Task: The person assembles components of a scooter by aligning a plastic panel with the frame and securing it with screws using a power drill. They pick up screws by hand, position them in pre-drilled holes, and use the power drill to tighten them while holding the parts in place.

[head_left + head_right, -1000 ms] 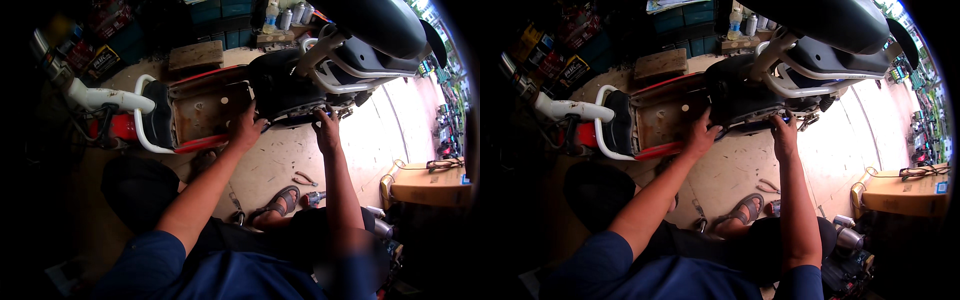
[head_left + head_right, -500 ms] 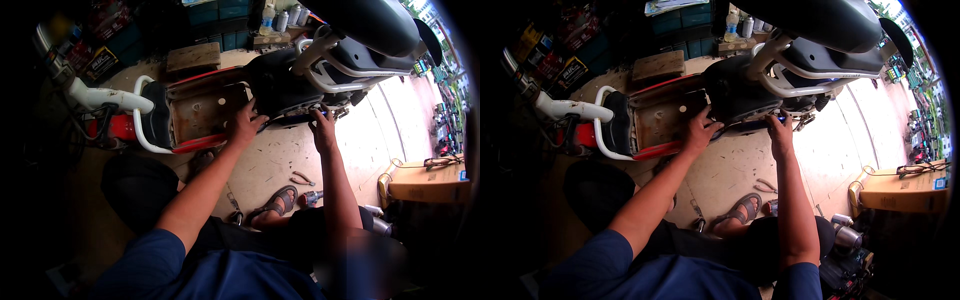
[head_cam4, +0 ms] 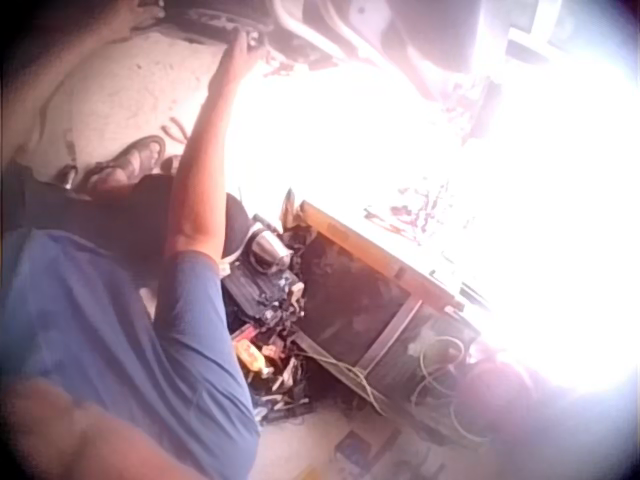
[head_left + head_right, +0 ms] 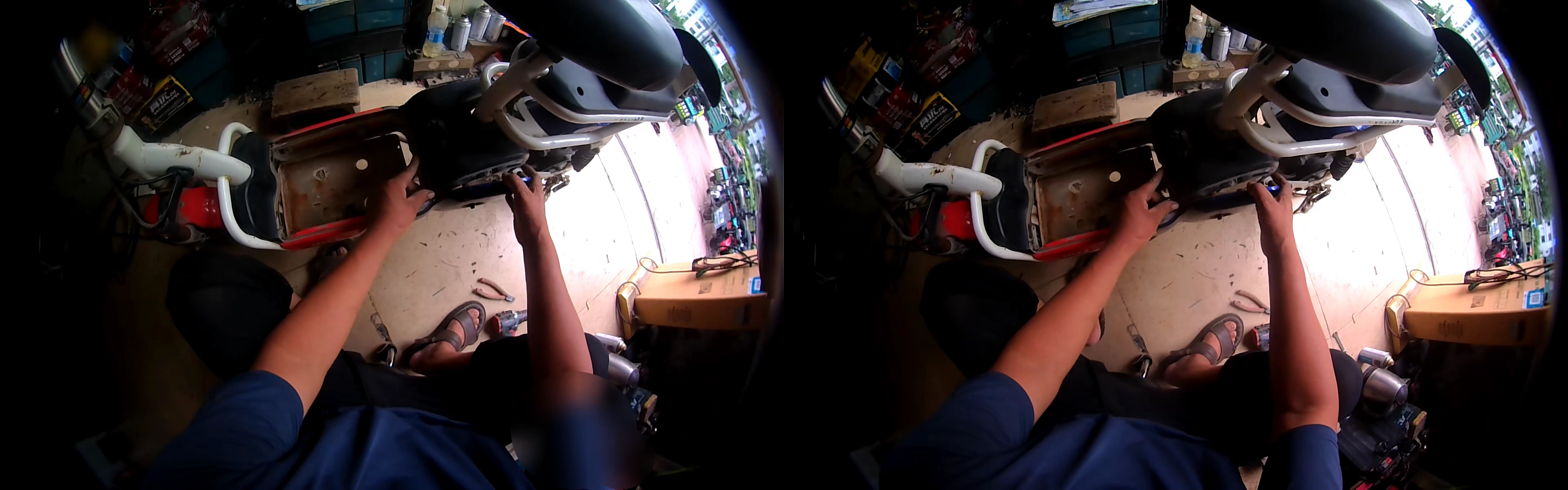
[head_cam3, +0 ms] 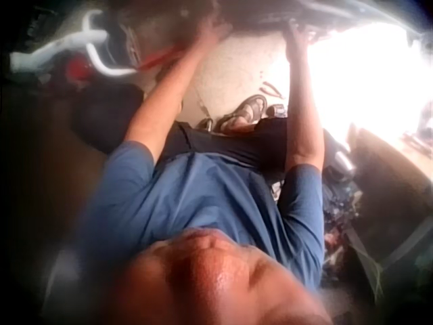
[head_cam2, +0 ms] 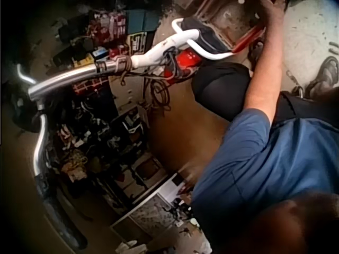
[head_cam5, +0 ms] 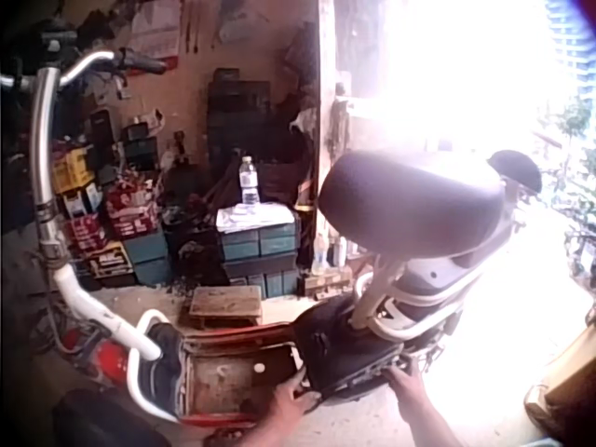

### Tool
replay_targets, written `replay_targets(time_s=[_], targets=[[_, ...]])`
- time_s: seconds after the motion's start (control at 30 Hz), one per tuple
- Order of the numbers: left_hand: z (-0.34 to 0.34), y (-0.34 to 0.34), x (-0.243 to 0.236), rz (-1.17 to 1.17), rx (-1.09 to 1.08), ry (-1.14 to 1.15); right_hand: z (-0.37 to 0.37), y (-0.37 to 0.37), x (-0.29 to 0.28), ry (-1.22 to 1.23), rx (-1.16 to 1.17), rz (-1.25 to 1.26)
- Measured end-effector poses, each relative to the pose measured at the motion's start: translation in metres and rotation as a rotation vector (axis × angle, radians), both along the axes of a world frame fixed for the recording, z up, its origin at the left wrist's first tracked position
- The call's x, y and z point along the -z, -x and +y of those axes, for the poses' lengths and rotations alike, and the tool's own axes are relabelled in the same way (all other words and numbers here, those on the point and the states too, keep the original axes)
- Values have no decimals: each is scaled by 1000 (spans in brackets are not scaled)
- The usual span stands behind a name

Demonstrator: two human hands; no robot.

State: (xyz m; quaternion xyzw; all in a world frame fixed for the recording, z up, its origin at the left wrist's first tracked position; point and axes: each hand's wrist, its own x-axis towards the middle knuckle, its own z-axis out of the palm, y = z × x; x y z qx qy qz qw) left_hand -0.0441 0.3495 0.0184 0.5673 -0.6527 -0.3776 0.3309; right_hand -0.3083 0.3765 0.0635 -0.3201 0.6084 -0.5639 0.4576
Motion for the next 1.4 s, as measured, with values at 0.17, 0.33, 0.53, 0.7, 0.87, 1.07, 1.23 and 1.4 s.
replay_targets(time_s=[0.17,0.33,0.53,0.7,0.87,1.07,1.23,1.4], targets=[[-1,-1,7,93,37,88,-9,-6,-1,158,44,191],[-1,-4,10,104,44,83,-14,11,-8,155,-151,218],[-2,-3,8,108,69,99,-30,29,-19,145,-205,390],[-4,-12,15,124,47,70,-31,4,-30,109,-267,317],[-35,-9,-23,-81,-198,238,-27,11,-27,124,-210,215],[-161,-24,-55,-47,-78,327,-35,11,-21,98,-243,188],[-206,-45,-93,-284,366,139,-39,15,-29,34,-228,367],[-248,-60,-71,-152,419,3,-28,-12,-104,-378,-414,1225]])
